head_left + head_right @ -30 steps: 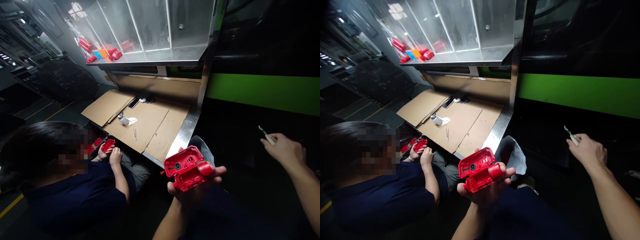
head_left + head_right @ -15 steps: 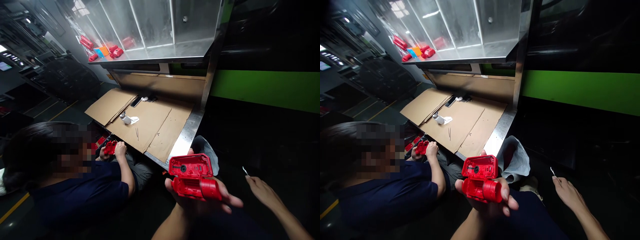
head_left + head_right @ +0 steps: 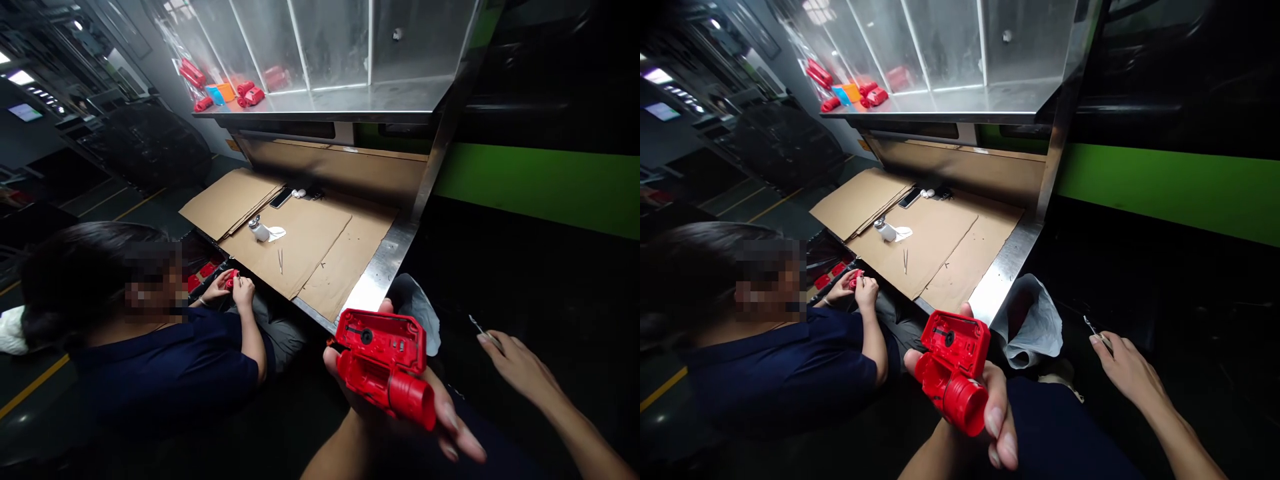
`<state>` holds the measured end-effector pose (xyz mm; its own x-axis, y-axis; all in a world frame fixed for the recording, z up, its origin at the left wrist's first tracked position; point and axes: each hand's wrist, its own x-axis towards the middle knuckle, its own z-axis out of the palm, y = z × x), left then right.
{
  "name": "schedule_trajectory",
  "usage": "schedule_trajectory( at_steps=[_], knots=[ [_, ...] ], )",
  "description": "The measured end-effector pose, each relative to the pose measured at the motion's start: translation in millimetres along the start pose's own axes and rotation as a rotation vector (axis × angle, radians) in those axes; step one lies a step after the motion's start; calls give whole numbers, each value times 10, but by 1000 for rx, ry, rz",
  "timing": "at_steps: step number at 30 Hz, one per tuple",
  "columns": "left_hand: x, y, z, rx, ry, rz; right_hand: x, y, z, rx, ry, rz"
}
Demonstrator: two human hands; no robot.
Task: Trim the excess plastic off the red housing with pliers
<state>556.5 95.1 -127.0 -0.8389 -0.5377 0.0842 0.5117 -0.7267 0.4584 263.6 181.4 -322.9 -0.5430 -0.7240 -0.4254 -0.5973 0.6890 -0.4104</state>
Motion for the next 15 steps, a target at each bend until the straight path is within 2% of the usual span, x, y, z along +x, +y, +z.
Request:
schedule_trajectory(
  at_steps=[3, 8, 15],
  knots=[
    [-12, -2, 14, -167, -109, 103, 30, -9, 8, -15, 7, -13],
    [2, -24, 18, -164, -112, 180, 5, -94, -11, -53, -7, -26],
    [8, -2, -27, -224, -99, 168, -82, -206, -28, -65, -42, -9]
  ],
)
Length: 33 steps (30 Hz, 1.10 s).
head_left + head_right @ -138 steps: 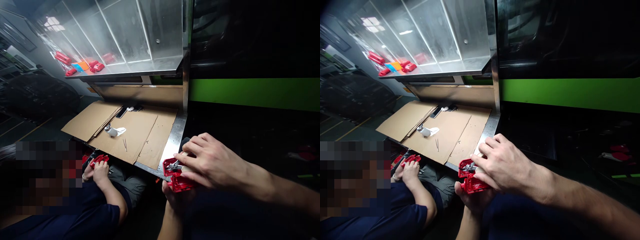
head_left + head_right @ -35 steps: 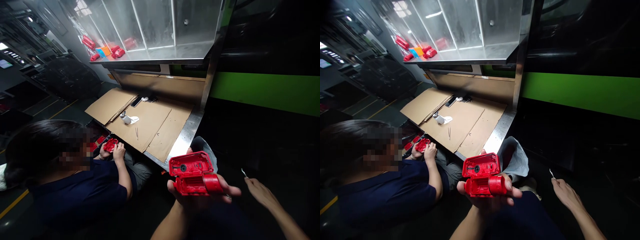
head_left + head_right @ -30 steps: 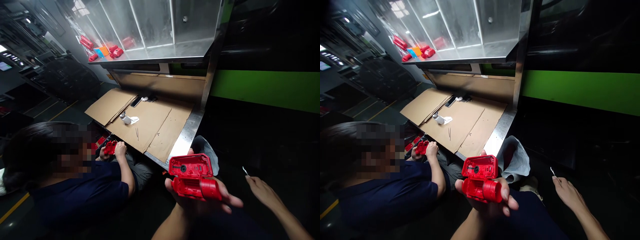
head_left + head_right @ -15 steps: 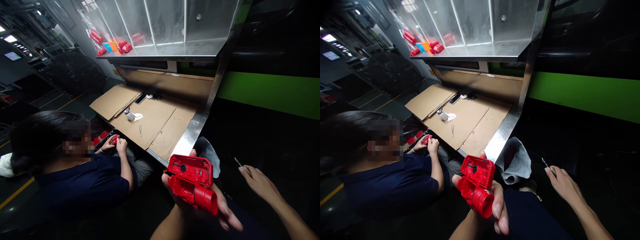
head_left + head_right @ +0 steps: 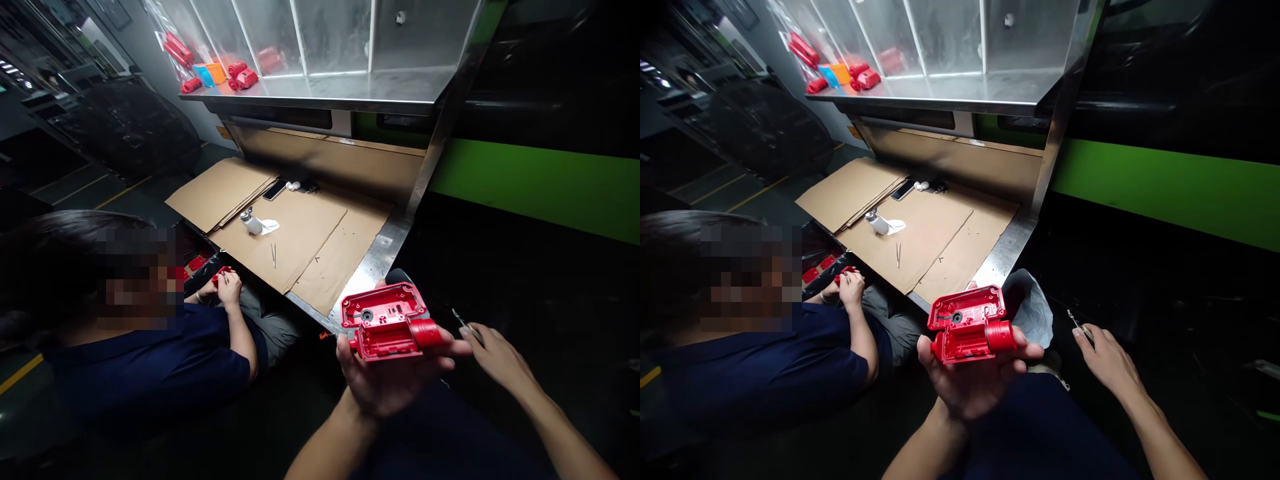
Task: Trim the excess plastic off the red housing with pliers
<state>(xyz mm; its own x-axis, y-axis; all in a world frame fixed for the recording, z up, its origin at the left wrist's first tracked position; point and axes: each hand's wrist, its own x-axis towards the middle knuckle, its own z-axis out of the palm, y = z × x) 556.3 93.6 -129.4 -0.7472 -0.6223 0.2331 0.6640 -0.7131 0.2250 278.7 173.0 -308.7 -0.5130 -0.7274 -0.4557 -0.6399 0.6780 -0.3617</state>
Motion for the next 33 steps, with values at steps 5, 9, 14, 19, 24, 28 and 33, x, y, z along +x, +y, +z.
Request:
schedule_trajectory(
  at_steps=[5, 9, 14, 19, 24, 28, 33],
  knots=[
    [52, 33, -7, -19, 87, 46, -51, -26, 4, 10, -2, -14],
    [2, 50, -112, 96, 174, 88, 25, -435, 106, 34, 16, -182],
    [-356, 227, -406, 885, 444, 30, 450, -1579, 447, -1, 52, -607],
    [-777, 441, -718, 1732, 710, -229, 1032, -2549, 800, -92, 73, -783],
    [-712, 900, -1237, 2083, 981, -244, 1167, -2759, 1031, -116, 129, -769],
    [-138, 1790, -1750, 2338, 1088, -326, 722, -2010, 1227, -77, 221, -739],
    [674, 2714, -2108, 2449, 1009, -549, -138, -504, 1450, 238, 525, -664]
  ],
)
